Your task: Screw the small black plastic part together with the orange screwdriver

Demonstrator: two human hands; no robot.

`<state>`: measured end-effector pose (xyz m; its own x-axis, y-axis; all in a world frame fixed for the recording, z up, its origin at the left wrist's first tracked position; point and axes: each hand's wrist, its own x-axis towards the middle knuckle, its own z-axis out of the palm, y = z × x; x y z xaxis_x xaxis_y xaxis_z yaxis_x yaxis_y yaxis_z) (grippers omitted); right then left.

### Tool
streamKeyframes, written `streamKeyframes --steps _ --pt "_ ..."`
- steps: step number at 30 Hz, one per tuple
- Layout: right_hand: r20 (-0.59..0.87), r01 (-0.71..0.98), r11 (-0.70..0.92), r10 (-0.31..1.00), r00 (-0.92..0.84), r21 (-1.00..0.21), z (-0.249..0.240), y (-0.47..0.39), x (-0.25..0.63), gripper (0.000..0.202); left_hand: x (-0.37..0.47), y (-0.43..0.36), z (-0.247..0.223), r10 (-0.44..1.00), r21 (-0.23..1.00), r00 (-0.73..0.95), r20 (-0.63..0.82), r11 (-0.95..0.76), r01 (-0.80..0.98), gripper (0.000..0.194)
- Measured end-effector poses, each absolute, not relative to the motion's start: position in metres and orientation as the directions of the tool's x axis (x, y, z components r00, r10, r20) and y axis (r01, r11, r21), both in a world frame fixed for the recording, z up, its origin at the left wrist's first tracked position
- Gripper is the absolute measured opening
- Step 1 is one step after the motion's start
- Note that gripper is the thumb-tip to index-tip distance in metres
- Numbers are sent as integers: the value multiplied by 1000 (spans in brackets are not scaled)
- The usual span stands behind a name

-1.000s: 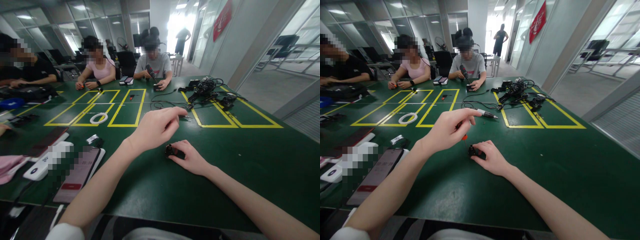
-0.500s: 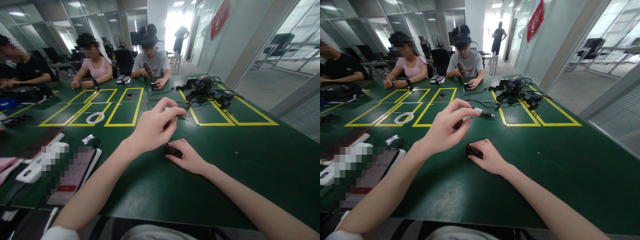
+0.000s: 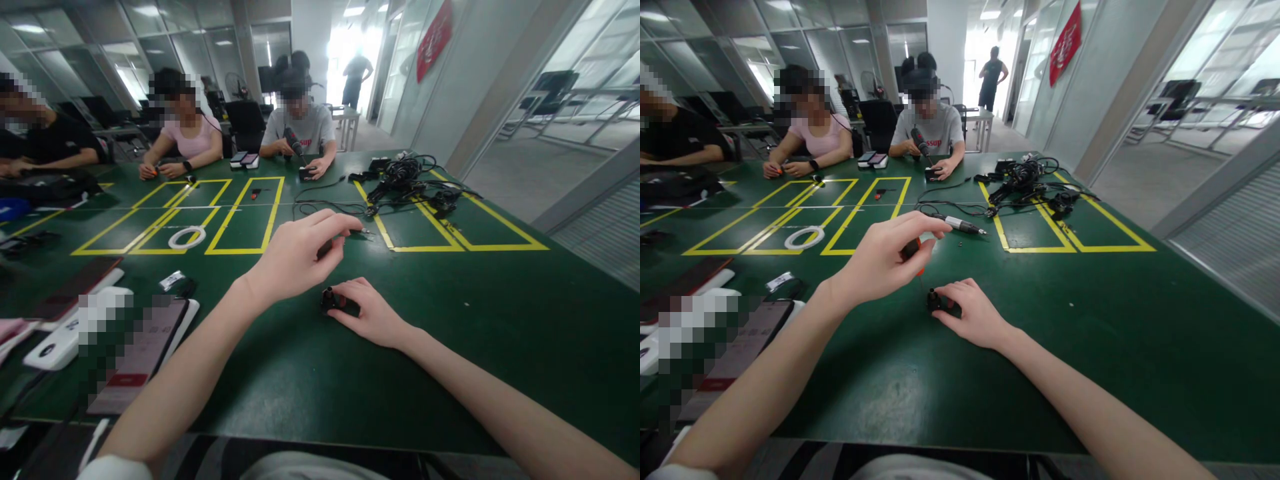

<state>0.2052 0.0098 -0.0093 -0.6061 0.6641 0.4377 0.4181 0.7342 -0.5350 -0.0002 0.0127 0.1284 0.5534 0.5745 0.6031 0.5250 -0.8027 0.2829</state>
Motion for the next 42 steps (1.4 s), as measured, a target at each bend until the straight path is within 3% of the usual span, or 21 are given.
streamKeyframes --steps 9,13,18,21,24,34,42 --pt "434 422 726 673 -599 -543 -7 10 206 20 -2 11 130 563 325 606 562 -824 464 40" --pt "413 431 713 684 -601 -553 -7 10 206 19 0 11 128 569 370 574 589 -821 434 32" --pt "405 443 704 694 -596 -555 -8 9 207 21 2 9 132 674 647 568 473 -703 294 19" --pt "419 429 713 684 -597 -554 -8 9 207 22 -1 10 136 738 824 578 348 -535 187 36" --pt "425 419 721 676 -602 -552 -9 9 207 22 -6 15 138 751 907 596 284 -413 87 46" --pt "409 424 705 689 -598 -568 -8 9 206 21 -16 27 134 682 998 730 54 -23 -53 29" --pt "431 398 721 671 -603 -566 -8 9 206 21 -19 30 135 720 997 691 68 -28 -68 21"
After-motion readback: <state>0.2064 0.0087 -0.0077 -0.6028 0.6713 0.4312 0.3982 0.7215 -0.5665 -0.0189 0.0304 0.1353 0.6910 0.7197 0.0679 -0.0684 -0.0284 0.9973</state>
